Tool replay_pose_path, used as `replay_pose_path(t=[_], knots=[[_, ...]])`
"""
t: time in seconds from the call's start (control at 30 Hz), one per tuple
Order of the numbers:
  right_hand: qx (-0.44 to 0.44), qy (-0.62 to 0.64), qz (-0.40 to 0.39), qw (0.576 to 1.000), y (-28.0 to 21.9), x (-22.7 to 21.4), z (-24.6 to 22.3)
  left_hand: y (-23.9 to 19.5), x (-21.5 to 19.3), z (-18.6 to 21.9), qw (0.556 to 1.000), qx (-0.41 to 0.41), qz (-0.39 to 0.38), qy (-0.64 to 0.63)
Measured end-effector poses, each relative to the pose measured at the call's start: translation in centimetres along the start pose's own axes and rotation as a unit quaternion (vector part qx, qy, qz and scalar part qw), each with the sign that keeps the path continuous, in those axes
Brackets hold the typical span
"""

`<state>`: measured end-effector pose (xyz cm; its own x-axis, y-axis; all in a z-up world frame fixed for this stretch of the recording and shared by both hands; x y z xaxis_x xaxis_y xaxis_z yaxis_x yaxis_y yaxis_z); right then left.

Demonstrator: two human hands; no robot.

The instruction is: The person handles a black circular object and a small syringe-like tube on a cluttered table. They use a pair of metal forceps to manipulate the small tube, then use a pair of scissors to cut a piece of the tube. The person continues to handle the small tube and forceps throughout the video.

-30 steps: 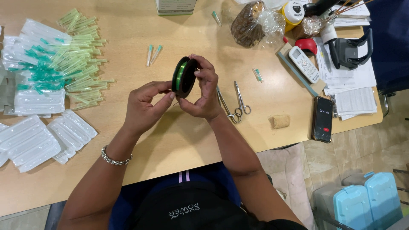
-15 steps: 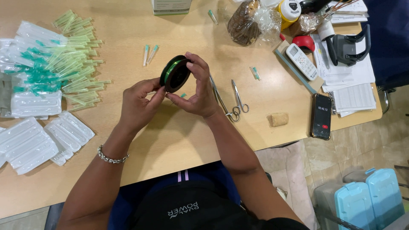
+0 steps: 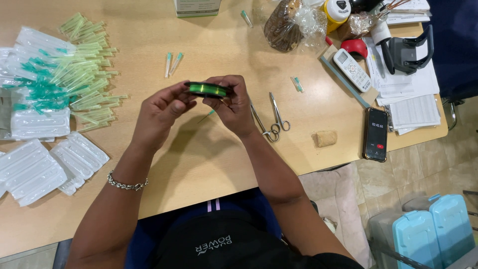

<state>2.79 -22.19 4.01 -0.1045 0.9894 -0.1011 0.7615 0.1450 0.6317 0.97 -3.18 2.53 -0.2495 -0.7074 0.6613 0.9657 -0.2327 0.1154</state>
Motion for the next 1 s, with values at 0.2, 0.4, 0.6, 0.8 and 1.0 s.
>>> replay_pose_path(t=[0.2, 0.4, 0.6, 0.8, 1.0], knots=[[0.023, -0.025, 0.027, 0.999, -1.9, -0.4, 2.2, -0.1, 0.4, -0.5, 0.992, -0.078, 0.097, 0.025], [0.014, 0.054, 0.023, 0.998, -2.3, 0.0, 3.7, 0.0, 1.3, -0.8, 0.996, -0.041, 0.067, 0.035], [0.031, 0.137, -0.006, 0.990, -2.3, 0.5, 3.3, -0.4, 1.0, -0.8, 0.992, -0.048, 0.054, 0.107], [0.059, 0.124, 0.015, 0.990, -0.5, 1.0, 1.2, -0.7, 0.1, -1.1, 0.984, -0.038, 0.076, 0.156], [0.078, 0.079, 0.036, 0.993, -0.2, 0.4, 0.9, -0.6, 0.5, 0.1, 0.985, -0.010, 0.089, 0.145]])
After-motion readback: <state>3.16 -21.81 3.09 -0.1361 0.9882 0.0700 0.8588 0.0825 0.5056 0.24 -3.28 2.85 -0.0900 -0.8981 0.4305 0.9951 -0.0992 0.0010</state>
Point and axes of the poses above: each hand's wrist, its own y-axis towards the middle knuckle, its own x-axis out of the palm, z = x × y, the point moved 2 cm from there along y, towards the middle knuckle, and after that the axes turned 13 degrees about -y, right-handed, at the moved point
